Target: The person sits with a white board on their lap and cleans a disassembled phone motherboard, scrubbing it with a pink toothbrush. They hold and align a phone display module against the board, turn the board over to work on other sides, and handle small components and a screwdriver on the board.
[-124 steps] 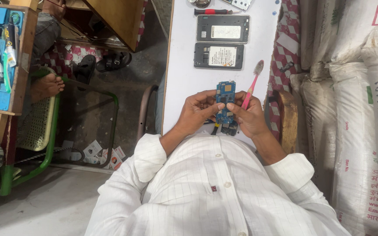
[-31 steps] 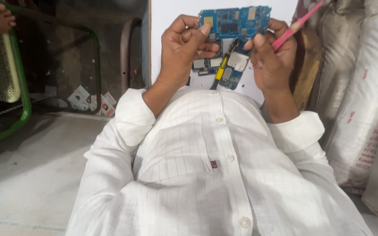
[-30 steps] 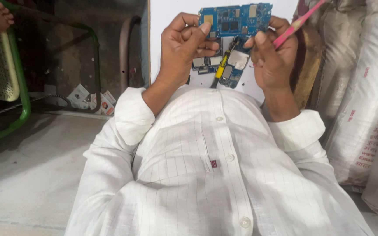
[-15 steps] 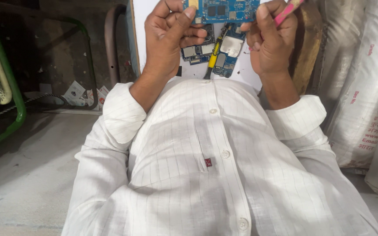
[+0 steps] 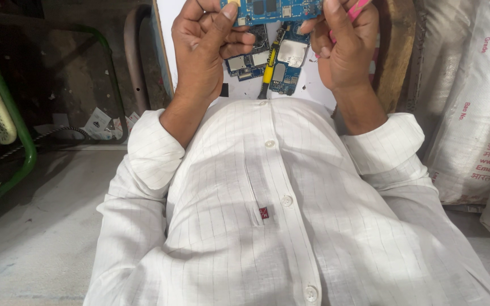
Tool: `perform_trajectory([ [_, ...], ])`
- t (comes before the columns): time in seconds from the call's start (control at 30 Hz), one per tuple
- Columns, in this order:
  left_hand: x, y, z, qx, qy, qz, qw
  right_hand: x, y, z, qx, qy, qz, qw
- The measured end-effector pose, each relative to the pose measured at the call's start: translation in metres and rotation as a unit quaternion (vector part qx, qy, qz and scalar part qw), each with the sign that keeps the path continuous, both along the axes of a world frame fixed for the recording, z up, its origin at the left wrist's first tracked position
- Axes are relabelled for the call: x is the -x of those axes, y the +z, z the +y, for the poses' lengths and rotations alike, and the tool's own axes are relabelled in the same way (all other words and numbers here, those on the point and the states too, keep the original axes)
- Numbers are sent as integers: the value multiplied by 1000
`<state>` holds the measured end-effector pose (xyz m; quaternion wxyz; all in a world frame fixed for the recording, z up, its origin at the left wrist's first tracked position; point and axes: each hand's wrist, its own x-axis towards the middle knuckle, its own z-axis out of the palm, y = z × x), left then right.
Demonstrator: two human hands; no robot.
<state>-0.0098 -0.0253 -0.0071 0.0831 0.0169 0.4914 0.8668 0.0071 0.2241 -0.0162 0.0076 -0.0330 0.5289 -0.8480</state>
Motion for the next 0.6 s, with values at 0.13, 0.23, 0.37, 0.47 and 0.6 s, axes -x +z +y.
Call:
perform_trajectory([
  [0.13,0,-1,0,-4,-1,4,1000,0,-2,2,6,4,1,1000],
  [0.23,-2,0,0,-4,-1,4,1000,-2,-5,4,7,4,-1,1000],
  [0.37,-4,1,1,13,-3,21,1000,-3,-8,4,15,-4,-9,1000],
  [0.47,-4,1,1,24,-7,33,999,-3,-8,4,15,-9,-9,1000],
  [0.6,-3,0,2,28,-9,41,999,-2,-7,4,2,2,10,1000],
])
